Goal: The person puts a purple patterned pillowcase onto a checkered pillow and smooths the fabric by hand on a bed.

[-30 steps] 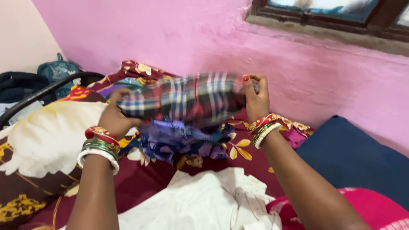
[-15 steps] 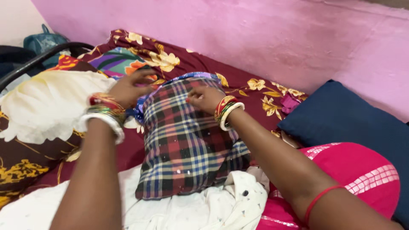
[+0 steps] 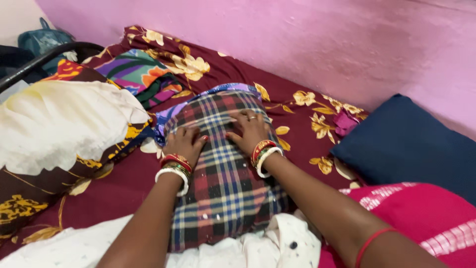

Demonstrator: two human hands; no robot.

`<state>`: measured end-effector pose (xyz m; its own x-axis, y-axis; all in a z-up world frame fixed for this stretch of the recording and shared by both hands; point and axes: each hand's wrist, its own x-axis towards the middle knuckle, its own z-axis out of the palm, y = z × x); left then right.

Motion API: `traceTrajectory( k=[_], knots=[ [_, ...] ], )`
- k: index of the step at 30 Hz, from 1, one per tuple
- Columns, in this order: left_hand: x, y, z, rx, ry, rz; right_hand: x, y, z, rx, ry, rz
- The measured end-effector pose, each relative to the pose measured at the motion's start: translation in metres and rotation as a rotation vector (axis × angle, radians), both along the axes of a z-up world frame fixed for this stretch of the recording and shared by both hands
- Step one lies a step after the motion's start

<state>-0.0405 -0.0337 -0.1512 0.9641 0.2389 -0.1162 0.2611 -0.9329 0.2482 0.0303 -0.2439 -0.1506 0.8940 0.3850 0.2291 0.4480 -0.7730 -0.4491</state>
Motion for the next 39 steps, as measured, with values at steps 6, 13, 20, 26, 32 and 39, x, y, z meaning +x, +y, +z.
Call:
traceTrajectory(
  k=[6,13,20,26,32,39],
  knots=[
    [0.033,0.012,-0.033,-0.075,-0.254,0.199,0.017,-0.002,-0.019,-0.056,-0.036,-0.019],
    [0.077,-0.001,-0.031,-0.160,-0.185,0.183,0.013,0.004,-0.034,-0.166,0.004,0.043],
    [0.059,0.003,-0.035,-0.062,-0.221,0.188,0.004,0.007,-0.036,-0.135,0.040,0.046],
    [0.049,0.003,-0.044,0.050,-0.408,0.055,-0.003,0.005,-0.016,-0.075,0.008,0.039],
    [0.030,-0.013,-0.034,0.038,-0.549,-0.077,0.056,0.036,0.021,0.009,-0.039,-0.095],
    [0.046,0.000,-0.034,-0.113,-0.370,0.090,0.082,0.057,-0.039,-0.137,-0.065,-0.015]
  ],
)
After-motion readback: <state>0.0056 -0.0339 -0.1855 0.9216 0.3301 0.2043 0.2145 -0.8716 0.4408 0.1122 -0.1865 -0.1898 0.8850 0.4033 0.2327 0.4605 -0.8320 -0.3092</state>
